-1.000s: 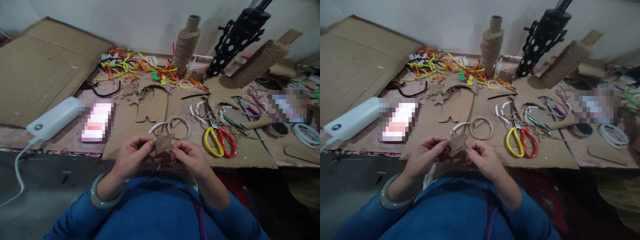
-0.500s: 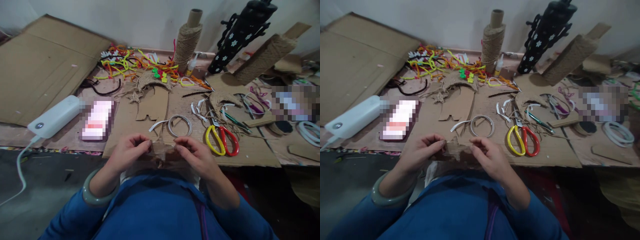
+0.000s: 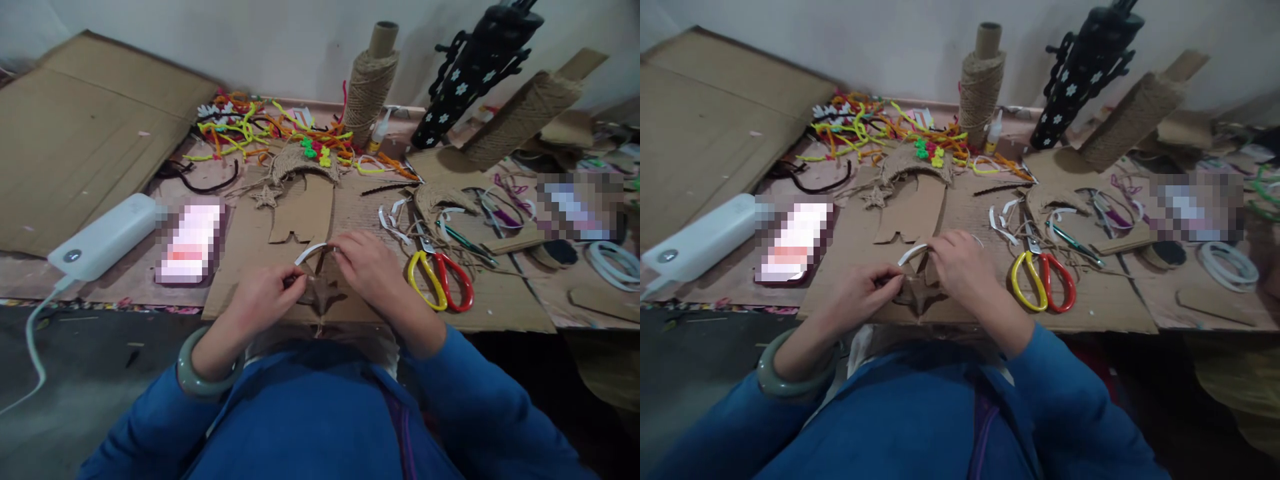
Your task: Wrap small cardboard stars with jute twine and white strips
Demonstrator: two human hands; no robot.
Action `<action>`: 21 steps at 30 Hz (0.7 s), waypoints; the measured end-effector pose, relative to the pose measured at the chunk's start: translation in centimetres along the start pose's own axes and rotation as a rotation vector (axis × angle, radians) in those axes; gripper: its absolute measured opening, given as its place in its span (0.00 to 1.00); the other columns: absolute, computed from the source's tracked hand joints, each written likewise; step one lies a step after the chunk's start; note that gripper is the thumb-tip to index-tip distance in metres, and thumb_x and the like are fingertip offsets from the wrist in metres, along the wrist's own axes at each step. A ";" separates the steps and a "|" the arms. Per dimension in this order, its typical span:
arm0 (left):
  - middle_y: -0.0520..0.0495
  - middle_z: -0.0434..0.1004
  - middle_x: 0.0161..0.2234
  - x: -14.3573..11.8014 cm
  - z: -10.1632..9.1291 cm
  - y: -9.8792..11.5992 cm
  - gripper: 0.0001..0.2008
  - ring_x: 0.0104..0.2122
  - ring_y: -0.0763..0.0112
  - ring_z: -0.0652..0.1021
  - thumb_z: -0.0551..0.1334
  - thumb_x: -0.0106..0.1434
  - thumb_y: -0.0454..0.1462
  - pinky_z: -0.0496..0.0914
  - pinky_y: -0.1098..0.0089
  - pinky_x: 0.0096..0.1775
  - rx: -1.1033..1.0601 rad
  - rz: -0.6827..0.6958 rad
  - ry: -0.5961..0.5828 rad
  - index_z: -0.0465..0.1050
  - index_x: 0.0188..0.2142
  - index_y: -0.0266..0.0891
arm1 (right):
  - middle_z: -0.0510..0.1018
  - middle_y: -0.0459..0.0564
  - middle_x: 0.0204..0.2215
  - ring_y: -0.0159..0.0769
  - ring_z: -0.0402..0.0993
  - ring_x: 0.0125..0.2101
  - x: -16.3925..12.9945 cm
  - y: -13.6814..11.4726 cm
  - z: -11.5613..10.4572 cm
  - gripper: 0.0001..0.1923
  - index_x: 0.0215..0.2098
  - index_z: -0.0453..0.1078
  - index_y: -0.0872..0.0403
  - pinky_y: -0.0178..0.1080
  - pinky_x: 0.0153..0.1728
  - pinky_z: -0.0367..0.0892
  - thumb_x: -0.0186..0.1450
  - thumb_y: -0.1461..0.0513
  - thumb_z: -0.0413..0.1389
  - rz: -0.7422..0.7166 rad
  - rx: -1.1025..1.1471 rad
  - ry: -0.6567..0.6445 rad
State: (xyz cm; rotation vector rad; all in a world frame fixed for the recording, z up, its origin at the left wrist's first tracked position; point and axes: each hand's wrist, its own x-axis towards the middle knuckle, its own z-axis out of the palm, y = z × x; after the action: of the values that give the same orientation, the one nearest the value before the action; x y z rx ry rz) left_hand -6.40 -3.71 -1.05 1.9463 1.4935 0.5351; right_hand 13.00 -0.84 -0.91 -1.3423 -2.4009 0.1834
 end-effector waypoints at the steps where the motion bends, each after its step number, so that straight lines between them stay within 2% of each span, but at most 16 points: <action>1: 0.46 0.81 0.26 0.1 0.1 0.0 0.12 0.26 0.67 0.77 0.55 0.59 0.37 0.66 0.71 0.28 0.021 -0.004 0.010 0.78 0.32 0.39 | 0.78 0.56 0.39 0.44 0.69 0.42 0.8 -0.1 0.3 0.12 0.42 0.73 0.57 0.44 0.44 0.65 0.66 0.66 0.49 -0.039 -0.050 -0.025; 4: 0.45 0.81 0.27 0.1 0.3 -0.1 0.12 0.26 0.66 0.78 0.55 0.60 0.38 0.66 0.71 0.29 0.072 -0.012 0.017 0.78 0.32 0.38 | 0.77 0.58 0.39 0.45 0.67 0.44 2.6 -0.6 1.3 0.12 0.41 0.73 0.57 0.43 0.44 0.64 0.66 0.67 0.48 -0.132 -0.145 -0.098; 7: 0.45 0.82 0.28 0.0 0.2 -0.2 0.12 0.27 0.66 0.79 0.55 0.61 0.38 0.66 0.71 0.29 0.071 -0.003 0.035 0.78 0.34 0.38 | 0.77 0.57 0.38 0.44 0.67 0.43 3.1 -0.6 1.9 0.11 0.38 0.74 0.57 0.42 0.44 0.63 0.66 0.67 0.49 -0.150 -0.146 -0.123; 12: 0.47 0.82 0.28 -0.3 -0.3 -0.4 0.12 0.29 0.67 0.78 0.57 0.60 0.40 0.67 0.72 0.31 -0.085 -0.033 0.111 0.78 0.32 0.38 | 0.79 0.56 0.35 0.41 0.71 0.38 2.3 -0.3 1.1 0.12 0.36 0.74 0.58 0.41 0.41 0.65 0.66 0.66 0.47 -0.074 -0.007 0.004; 15: 0.49 0.80 0.26 -0.3 -0.5 0.0 0.12 0.26 0.70 0.77 0.59 0.60 0.43 0.67 0.73 0.29 -0.273 -0.071 0.179 0.78 0.32 0.39 | 0.80 0.54 0.34 0.40 0.73 0.36 1.5 -0.7 0.6 0.14 0.37 0.74 0.56 0.41 0.40 0.64 0.67 0.64 0.46 -0.089 0.062 0.080; 18: 0.51 0.76 0.22 -0.1 -0.7 0.6 0.13 0.23 0.73 0.74 0.59 0.60 0.44 0.65 0.75 0.25 -0.426 -0.082 0.178 0.77 0.29 0.39 | 0.81 0.53 0.34 0.39 0.74 0.36 0.9 -1.1 0.5 0.13 0.37 0.73 0.55 0.43 0.45 0.62 0.67 0.64 0.46 -0.147 0.077 0.133; 21: 0.52 0.74 0.20 0.2 -0.8 1.1 0.13 0.21 0.75 0.72 0.58 0.59 0.42 0.64 0.76 0.25 -0.459 -0.084 0.150 0.74 0.23 0.39 | 0.81 0.52 0.35 0.39 0.75 0.37 0.5 -1.1 0.2 0.12 0.39 0.72 0.55 0.45 0.49 0.60 0.65 0.65 0.47 -0.159 0.133 0.122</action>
State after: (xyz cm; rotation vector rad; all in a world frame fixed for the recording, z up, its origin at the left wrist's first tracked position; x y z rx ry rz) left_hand -6.11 -3.53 0.29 1.5080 1.3849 0.9139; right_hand 11.79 -1.00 -0.62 -1.0682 -2.3358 0.2074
